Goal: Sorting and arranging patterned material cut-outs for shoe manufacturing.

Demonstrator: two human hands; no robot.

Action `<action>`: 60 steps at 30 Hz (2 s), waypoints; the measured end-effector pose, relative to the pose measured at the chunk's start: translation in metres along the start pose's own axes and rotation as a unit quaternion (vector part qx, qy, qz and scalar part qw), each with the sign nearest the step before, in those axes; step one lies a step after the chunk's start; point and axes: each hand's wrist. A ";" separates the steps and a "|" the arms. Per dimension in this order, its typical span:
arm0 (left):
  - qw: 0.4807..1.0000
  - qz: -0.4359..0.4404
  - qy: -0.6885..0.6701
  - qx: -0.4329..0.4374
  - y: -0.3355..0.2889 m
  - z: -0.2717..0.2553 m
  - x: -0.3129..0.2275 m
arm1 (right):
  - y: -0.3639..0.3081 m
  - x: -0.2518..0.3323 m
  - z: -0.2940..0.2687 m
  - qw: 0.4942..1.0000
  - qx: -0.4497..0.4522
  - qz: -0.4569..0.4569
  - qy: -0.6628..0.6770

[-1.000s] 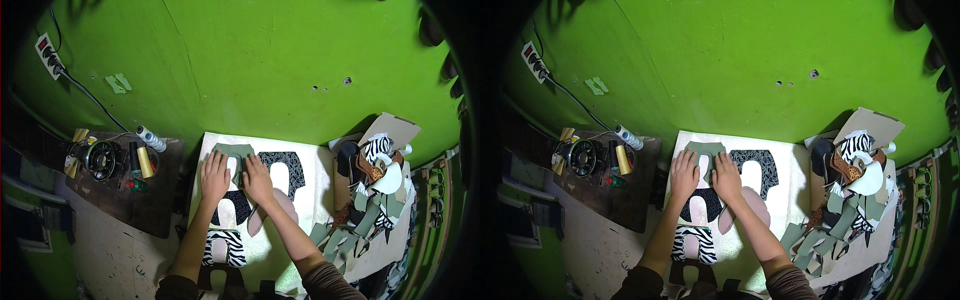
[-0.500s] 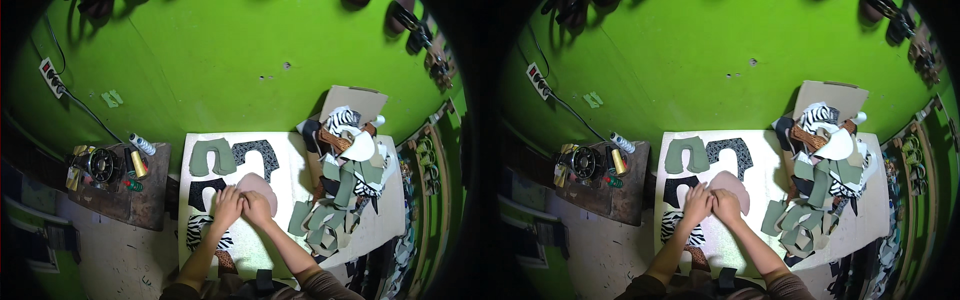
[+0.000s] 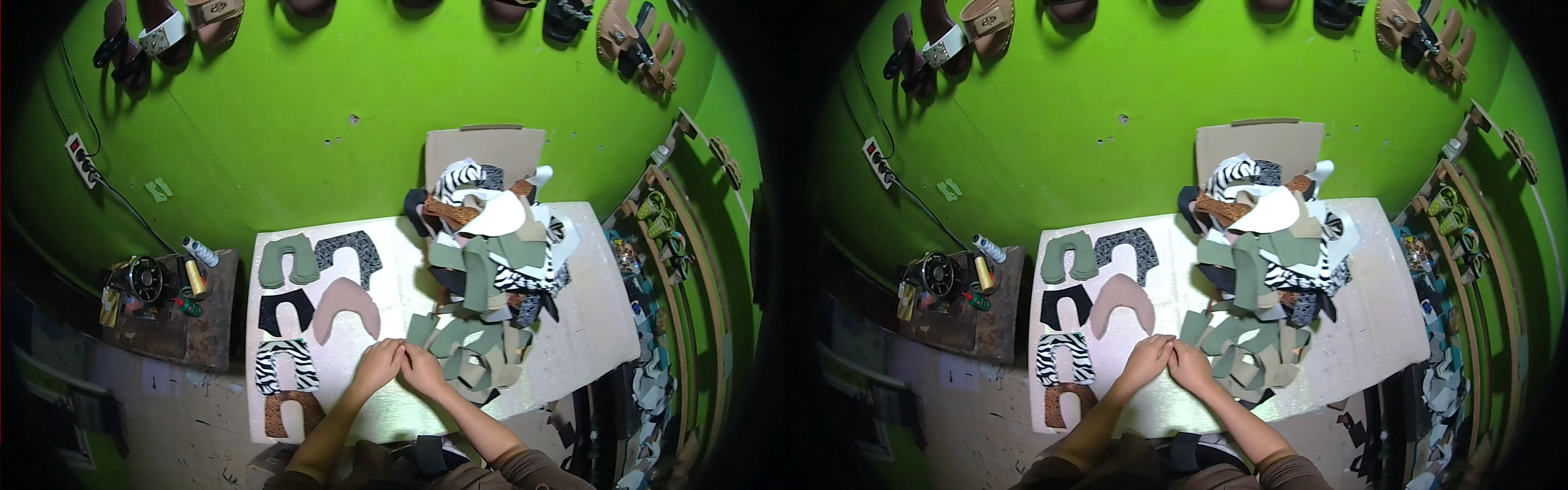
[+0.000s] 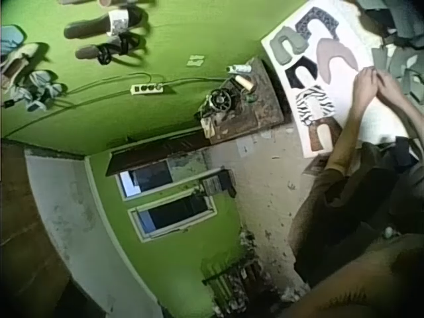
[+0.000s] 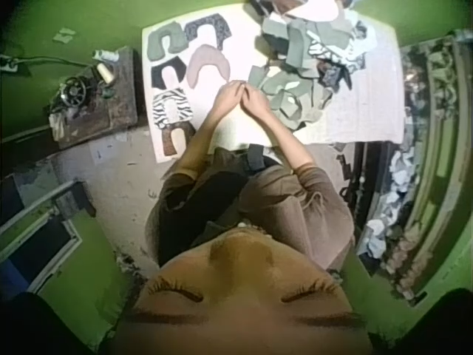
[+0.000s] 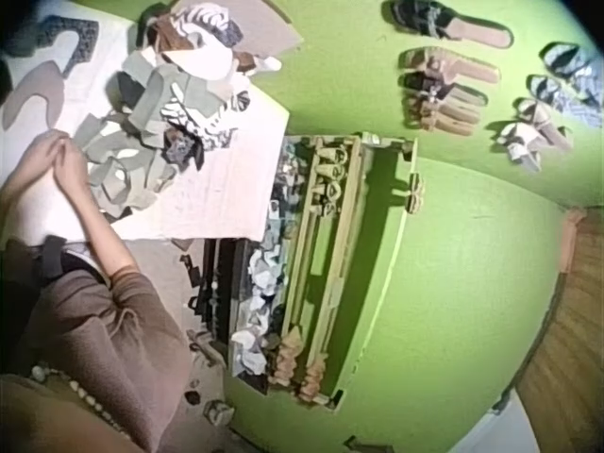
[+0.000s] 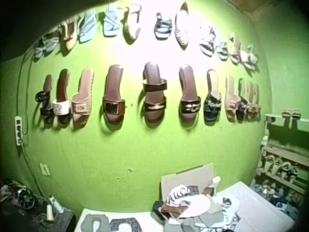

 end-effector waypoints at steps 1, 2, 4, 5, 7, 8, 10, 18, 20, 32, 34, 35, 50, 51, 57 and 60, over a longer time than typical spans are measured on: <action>1.000 0.002 -0.001 -0.002 0.000 0.007 -0.012 | -0.008 -0.006 -0.012 1.000 -0.006 -0.004 0.026; 1.000 -0.012 -0.015 0.008 -0.003 0.015 -0.024 | -0.015 -0.012 -0.024 1.000 -0.007 -0.004 0.024; 0.999 -0.025 -0.030 0.019 -0.005 0.034 -0.046 | -0.030 -0.022 -0.054 0.999 -0.004 -0.039 0.021; 0.999 -0.013 -0.037 0.003 -0.005 0.042 -0.053 | -0.033 -0.026 -0.069 0.999 0.021 -0.041 0.021; 0.999 -0.003 -0.043 -0.015 -0.007 0.056 -0.068 | -0.045 -0.035 -0.092 0.998 0.009 -0.067 0.020; 0.999 -0.008 -0.035 -0.009 -0.006 0.065 -0.077 | -0.049 -0.041 -0.104 0.996 -0.003 -0.092 0.016; 0.999 -0.016 -0.028 -0.008 -0.004 0.079 -0.091 | -0.056 -0.059 -0.121 0.996 0.006 -0.080 0.026; 0.995 -0.061 -0.042 -0.067 -0.003 0.085 -0.134 | -0.073 -0.090 -0.173 0.994 0.059 -0.094 -0.014; 0.993 -0.072 -0.041 -0.079 -0.002 0.083 -0.137 | -0.074 -0.091 -0.181 0.993 0.069 -0.092 -0.013; 0.996 -0.027 -0.005 -0.083 0.030 0.074 -0.160 | -0.048 -0.086 -0.210 0.979 -0.070 -0.175 -0.082; 0.996 -0.017 0.004 -0.084 0.041 0.067 -0.168 | -0.045 -0.085 -0.216 0.979 -0.063 -0.173 -0.081; 0.996 -0.004 0.012 -0.084 0.046 0.064 -0.171 | -0.042 -0.085 -0.218 0.974 -0.085 -0.187 -0.097; 0.996 0.034 -0.003 -0.083 0.076 0.061 -0.194 | 0.039 -0.080 -0.258 0.906 -0.226 -0.180 -0.308; 0.996 0.037 -0.004 -0.082 0.076 0.061 -0.195 | 0.041 -0.085 -0.257 0.898 -0.238 -0.219 -0.300; 0.992 0.005 -0.069 -0.110 0.073 0.055 -0.196 | 0.025 -0.057 -0.254 0.890 -0.239 -0.324 -0.215; 0.943 -0.091 -0.266 -0.176 0.075 0.069 -0.175 | 0.007 -0.050 -0.235 0.890 -0.190 -0.371 -0.185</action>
Point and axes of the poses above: each hand's wrist, its own y-axis towards the middle knuckle, its own z-axis out of the palm, x = y × z, and after that the axes turned 10 degrees about y, right-handed
